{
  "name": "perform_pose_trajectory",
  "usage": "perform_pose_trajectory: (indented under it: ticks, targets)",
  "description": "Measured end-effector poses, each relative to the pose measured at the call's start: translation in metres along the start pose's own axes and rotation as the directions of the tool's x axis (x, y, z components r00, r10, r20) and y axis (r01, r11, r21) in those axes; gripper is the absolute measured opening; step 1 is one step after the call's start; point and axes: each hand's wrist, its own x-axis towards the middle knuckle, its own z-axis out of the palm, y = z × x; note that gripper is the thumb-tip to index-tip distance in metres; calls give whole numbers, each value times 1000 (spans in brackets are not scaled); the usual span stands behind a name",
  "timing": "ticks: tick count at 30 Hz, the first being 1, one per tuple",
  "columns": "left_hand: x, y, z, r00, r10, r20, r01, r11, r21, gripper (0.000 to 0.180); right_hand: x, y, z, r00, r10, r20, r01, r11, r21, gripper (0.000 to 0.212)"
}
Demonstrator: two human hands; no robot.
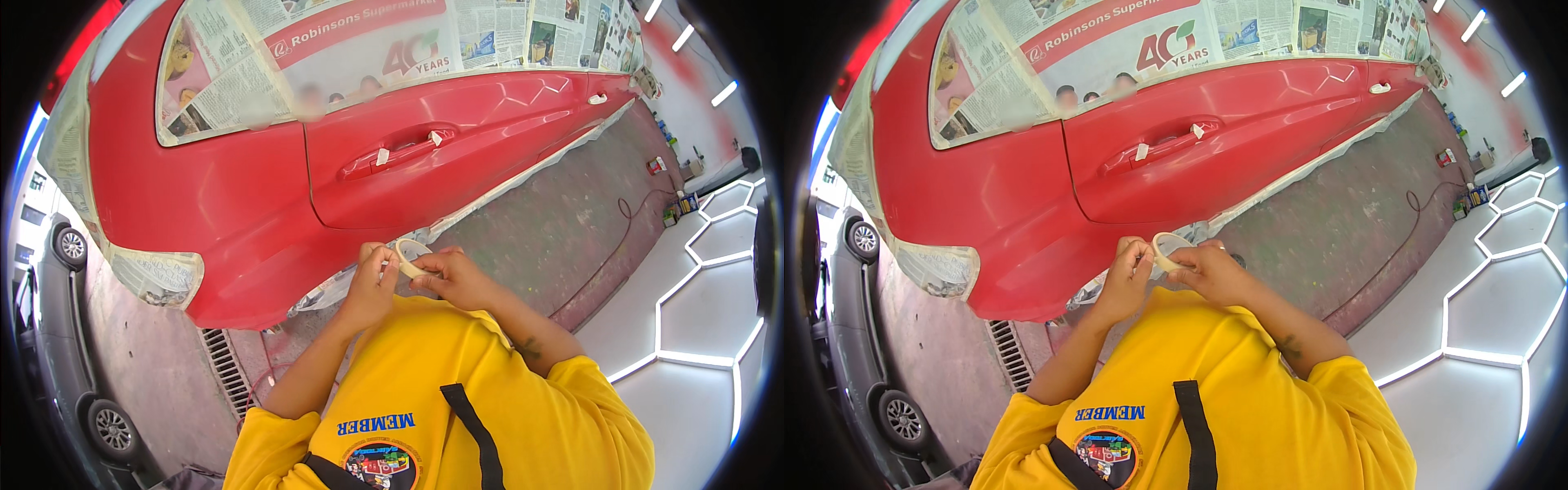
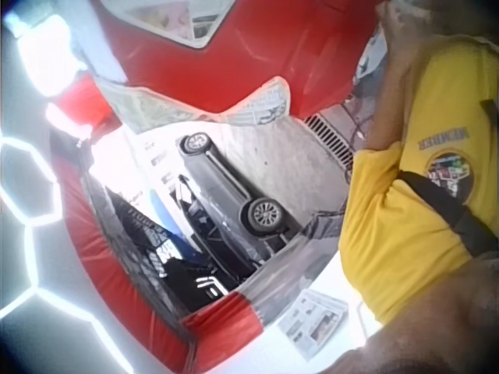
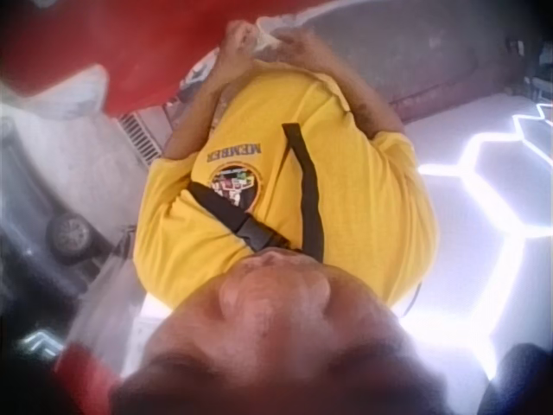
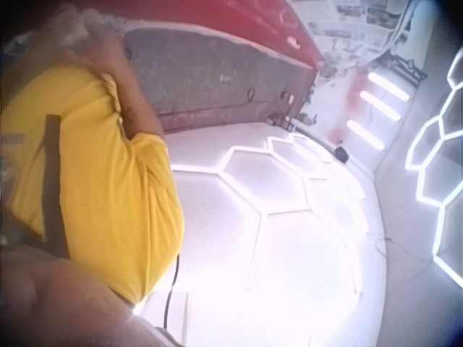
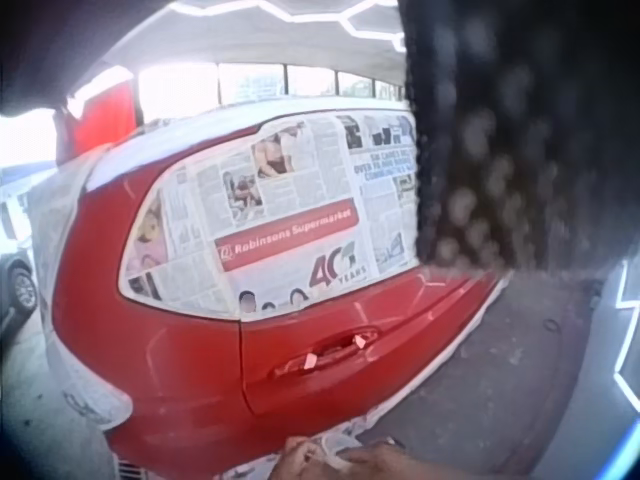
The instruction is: The person applies masking tape to the door handle and edges of a red car door. They carefully smooth the tape along the contours of the handle and the door panel, ensuring a tight seal around the perimeter.
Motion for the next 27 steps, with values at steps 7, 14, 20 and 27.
perform_pose_trajectory:
  ticks: [7, 14, 20, 27]
  targets:
    - [21, 28, -26, 971, -151, 183, 183, 968, -171, 12, -21, -40, -27, 997, 10, -79, -10, 1000, -8, 27]
    - [42, 30, -21, 966, -222, -130, 137, 870, -474, 11, -41, 3, -82, 949, 79, -307, -90, 996, -21, 27]
    - [47, 26, -14, 923, -369, -106, 295, 858, -420, 14, -43, 40, -132, 964, 132, -231, -110, 989, 103, 33]
    - [81, 34, 48, 861, -418, -289, 303, 879, -369, 14, -24, 100, -183, 966, -62, -251, 66, 998, 10, 35]
